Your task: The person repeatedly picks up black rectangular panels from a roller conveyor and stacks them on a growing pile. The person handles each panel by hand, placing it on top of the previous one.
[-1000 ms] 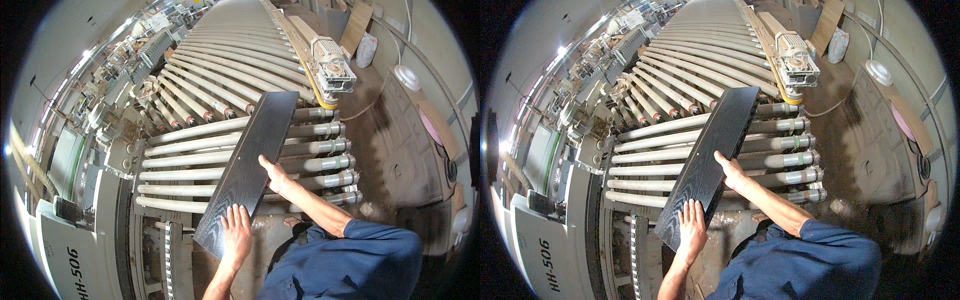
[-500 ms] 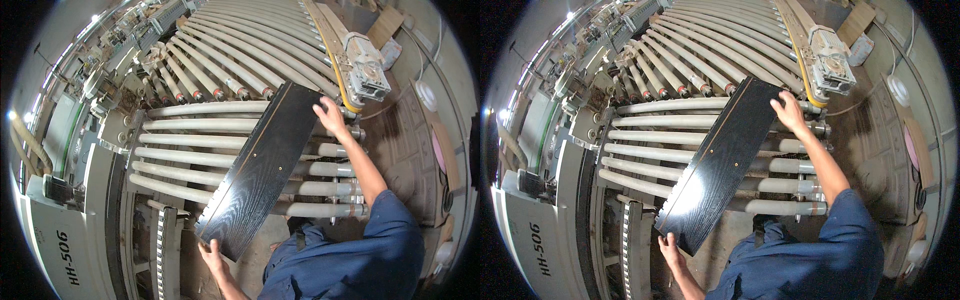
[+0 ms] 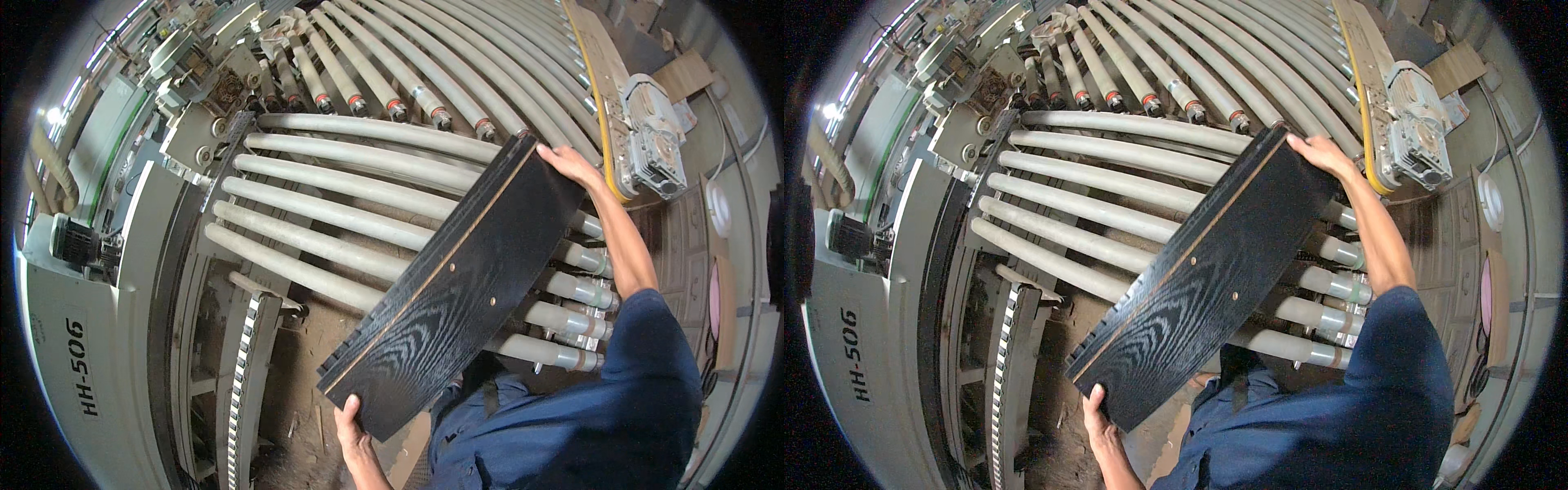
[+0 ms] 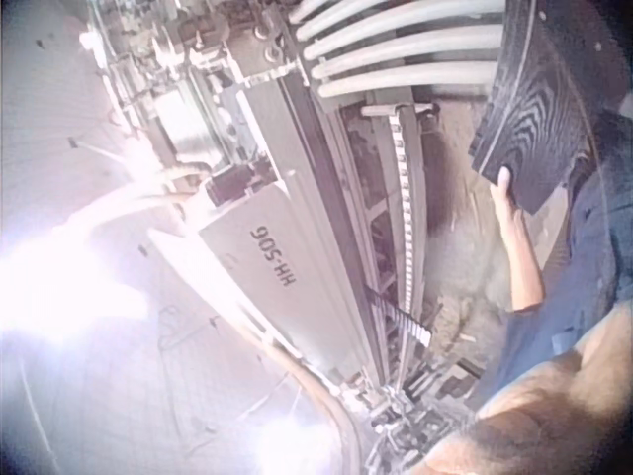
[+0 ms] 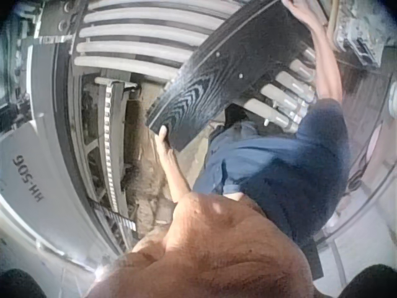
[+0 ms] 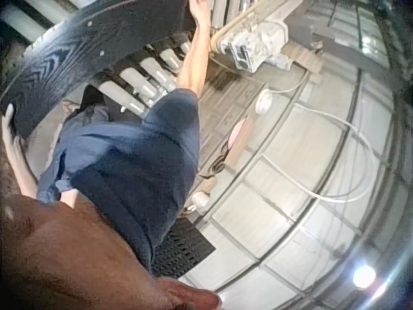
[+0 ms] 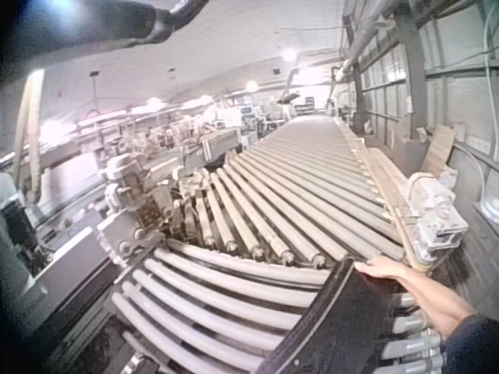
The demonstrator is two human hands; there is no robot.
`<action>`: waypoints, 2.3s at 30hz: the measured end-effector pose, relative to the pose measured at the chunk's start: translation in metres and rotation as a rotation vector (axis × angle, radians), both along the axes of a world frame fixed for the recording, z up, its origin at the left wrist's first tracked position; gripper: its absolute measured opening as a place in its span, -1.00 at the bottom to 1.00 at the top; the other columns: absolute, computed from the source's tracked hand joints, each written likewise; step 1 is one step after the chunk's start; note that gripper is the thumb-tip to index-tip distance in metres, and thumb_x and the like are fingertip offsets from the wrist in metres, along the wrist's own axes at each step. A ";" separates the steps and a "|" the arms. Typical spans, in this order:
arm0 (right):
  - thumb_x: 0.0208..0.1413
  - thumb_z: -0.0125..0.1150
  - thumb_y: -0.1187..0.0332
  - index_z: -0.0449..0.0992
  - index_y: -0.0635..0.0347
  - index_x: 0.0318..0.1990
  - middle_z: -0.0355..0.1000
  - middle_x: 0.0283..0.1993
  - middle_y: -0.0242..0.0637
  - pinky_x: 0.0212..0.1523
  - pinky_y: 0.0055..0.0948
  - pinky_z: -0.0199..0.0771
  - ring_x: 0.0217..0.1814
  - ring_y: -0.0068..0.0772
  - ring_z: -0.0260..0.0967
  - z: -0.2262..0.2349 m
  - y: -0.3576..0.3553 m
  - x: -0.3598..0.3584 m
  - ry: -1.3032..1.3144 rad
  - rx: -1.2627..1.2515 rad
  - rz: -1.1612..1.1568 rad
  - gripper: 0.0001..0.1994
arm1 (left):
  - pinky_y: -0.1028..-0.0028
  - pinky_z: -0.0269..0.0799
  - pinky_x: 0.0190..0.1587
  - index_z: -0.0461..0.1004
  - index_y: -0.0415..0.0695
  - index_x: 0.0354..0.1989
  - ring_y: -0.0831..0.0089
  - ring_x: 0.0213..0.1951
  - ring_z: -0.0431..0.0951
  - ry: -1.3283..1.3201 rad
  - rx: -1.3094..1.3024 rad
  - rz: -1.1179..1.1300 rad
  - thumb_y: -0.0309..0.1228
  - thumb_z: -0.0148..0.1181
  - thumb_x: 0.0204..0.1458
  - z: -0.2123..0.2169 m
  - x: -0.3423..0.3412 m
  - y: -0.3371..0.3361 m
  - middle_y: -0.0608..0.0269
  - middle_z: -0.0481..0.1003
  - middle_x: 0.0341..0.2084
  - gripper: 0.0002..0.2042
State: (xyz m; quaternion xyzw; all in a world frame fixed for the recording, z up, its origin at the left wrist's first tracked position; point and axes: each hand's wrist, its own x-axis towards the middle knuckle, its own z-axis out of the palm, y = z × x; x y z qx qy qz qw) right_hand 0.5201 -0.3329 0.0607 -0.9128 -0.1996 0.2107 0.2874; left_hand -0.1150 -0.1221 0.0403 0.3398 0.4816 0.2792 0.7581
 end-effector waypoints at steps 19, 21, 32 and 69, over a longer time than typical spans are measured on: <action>-0.11 0.51 0.03 0.38 0.33 0.15 0.44 0.07 -0.17 0.09 -0.37 0.45 0.05 -0.40 0.41 0.048 -0.050 -0.094 0.576 0.582 0.173 -0.26 | 0.25 0.39 0.11 0.23 -0.28 0.24 0.19 0.02 0.49 -0.040 0.319 -0.092 -0.24 0.45 -0.28 0.014 -0.077 0.037 0.05 0.46 0.01 -0.16; -0.18 0.57 0.20 0.38 0.30 0.12 0.50 -0.01 -0.22 0.10 -0.31 0.47 -0.01 -0.35 0.48 0.056 -0.060 -0.078 0.663 0.776 0.160 -0.30 | 0.23 0.29 0.19 0.24 -0.29 0.23 0.19 0.08 0.43 -0.124 0.435 -0.198 -0.35 0.49 -0.31 0.030 -0.062 0.067 0.08 0.42 0.05 -0.16; -0.23 0.54 0.43 0.25 0.10 0.32 0.40 0.05 -0.44 -0.11 -0.43 0.36 -0.09 -0.46 0.34 -0.059 -0.093 -0.009 0.626 1.084 0.039 -0.14 | 0.36 0.47 -0.09 0.47 -0.15 0.00 0.35 -0.14 0.51 0.167 0.496 -0.271 -0.71 0.24 -0.26 -0.003 -0.037 0.110 0.26 0.52 -0.12 -0.48; 0.21 -0.13 -0.30 0.27 0.12 0.32 0.30 0.29 -0.26 0.29 -0.21 0.26 0.26 -0.26 0.27 0.000 0.145 -0.165 -0.187 0.983 0.010 -0.25 | 0.35 0.16 0.29 0.15 -0.33 0.29 0.34 0.20 0.31 0.095 0.897 0.269 -0.07 0.70 -0.60 0.119 -0.143 -0.021 0.12 0.35 0.13 0.19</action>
